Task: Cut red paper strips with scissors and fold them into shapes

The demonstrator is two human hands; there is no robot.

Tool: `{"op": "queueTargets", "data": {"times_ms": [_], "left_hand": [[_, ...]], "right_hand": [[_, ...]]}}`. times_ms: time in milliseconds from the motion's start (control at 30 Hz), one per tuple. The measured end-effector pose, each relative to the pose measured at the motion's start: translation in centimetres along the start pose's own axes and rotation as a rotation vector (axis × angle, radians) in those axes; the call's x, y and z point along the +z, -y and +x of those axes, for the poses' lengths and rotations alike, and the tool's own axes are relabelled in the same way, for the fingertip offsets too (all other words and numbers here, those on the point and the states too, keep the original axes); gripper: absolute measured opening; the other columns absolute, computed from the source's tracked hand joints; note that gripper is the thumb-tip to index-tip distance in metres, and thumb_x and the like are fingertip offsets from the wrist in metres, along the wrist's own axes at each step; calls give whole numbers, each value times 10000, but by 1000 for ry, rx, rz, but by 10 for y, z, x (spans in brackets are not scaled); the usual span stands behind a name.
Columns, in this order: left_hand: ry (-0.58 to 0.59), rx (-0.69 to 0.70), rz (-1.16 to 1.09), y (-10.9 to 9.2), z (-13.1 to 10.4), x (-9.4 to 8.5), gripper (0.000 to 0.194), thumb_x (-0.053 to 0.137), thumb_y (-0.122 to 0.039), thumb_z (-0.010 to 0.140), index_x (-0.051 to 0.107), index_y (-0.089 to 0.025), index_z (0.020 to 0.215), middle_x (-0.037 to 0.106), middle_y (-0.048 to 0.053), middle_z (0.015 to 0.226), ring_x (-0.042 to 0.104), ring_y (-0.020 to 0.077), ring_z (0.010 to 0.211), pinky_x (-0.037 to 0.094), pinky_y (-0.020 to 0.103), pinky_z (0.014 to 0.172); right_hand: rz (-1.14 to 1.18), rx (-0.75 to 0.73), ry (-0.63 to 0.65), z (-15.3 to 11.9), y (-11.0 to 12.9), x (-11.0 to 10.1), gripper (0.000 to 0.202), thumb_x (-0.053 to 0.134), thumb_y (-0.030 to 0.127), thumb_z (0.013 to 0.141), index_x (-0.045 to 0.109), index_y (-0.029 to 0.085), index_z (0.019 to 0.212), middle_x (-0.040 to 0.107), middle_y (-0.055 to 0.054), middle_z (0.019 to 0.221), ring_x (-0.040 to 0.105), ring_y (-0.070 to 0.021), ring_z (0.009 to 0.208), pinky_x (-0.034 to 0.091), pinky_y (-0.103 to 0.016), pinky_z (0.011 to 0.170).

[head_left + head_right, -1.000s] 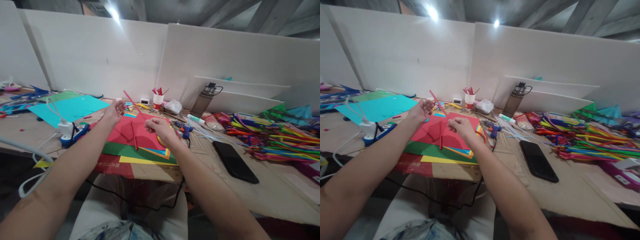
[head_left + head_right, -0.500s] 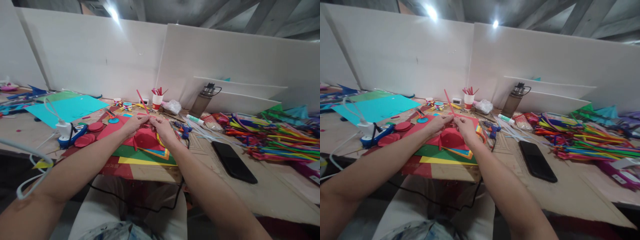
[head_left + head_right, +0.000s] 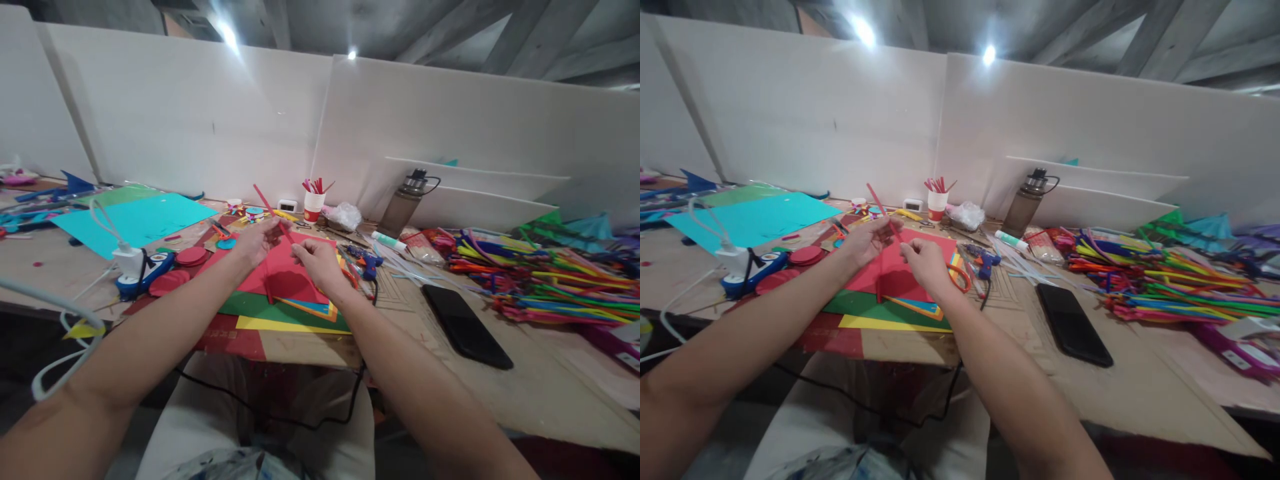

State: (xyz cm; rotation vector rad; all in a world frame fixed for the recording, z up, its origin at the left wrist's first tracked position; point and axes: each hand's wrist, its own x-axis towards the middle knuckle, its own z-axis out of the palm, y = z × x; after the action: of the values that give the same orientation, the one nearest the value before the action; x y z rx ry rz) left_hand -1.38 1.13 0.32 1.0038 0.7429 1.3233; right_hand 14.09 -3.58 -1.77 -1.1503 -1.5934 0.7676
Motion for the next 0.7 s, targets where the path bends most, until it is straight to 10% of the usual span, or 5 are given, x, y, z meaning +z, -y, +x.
{"op": "queueTargets", "data": {"times_ms": [367,533,700], "left_hand": [[-312,119,-199,-47,24,-41,122,580,-224,877,663,-167,809,740,39,857,689,118,831,468,209,658],[-376,159,-299,-44,27,-48,299,570,-456,900,628,-180,802,728,42,835,675,113,766,470,205,623],[-103,-104,-42,-14,10,-12,523,591,-655,799,666,-138,786,715,103,806,670,159,728,474,246,611]], "right_hand": [[-34,-47,161,-4,6,2,269,558,361,837,622,184,645,636,0,625,555,-124,593,398,-243,592],[144,15,113,-3,7,1,239,588,367,791,621,181,644,611,4,609,540,-119,585,408,-246,602],[294,82,-14,3,3,-3,285,627,436,752,621,171,648,597,-1,583,495,-107,533,382,-248,565]]}}
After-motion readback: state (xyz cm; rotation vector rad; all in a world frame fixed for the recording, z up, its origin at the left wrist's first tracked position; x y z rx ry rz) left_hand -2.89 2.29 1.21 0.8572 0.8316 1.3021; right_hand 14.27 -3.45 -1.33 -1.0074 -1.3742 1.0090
